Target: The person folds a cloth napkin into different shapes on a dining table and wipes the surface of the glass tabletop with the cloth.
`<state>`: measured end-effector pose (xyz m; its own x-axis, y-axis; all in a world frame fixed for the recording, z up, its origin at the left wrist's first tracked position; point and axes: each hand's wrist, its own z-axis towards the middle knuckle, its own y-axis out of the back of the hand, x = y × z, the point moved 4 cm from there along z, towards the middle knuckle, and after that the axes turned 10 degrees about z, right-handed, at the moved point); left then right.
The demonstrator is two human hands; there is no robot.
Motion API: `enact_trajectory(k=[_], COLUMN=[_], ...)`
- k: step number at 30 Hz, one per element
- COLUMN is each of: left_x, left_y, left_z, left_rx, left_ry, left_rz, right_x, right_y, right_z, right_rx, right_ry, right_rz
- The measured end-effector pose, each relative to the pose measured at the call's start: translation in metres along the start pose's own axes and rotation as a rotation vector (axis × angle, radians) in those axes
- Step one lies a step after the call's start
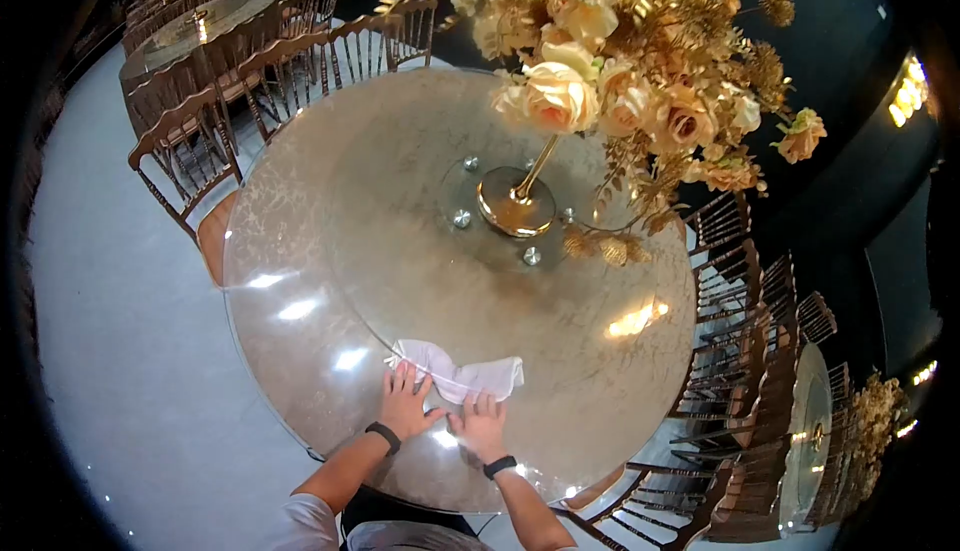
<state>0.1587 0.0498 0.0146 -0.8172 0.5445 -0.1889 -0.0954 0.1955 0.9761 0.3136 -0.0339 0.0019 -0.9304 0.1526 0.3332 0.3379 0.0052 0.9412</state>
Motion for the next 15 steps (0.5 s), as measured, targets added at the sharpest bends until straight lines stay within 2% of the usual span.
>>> enact_trajectory(k=[2,7,11,13,15], left_x=[0.001,0.002,-0.001,-0.001,-0.001], left_y=[-0.002,-0.007,-0.006,-0.011,-0.013], left_z=[-0.003,0.010,0.021,0.025,0.028], left_rx=[-0.025,-0.013,0.083,-0.023,-0.035], left_ry=[-0.001,-0.018,0.007,0.011,0.011], left_rz=[-0.043,-0.070,-0.065,-0.085,-0.078], right_x=[0.003,0.003,0.002,0.000,-0.002], right_y=[0.009,0.013,0.018,0.018,0.018], right_z=[0.000,0.003,0.012,0.016,0.021], right_rx=[-0.084,0.014,0.001,0.002,0.001], right_ry=[0.079,0.071,0.092,0.104,0.106], right_rz=[0.011,-0.012,-0.007,0.030,0.040])
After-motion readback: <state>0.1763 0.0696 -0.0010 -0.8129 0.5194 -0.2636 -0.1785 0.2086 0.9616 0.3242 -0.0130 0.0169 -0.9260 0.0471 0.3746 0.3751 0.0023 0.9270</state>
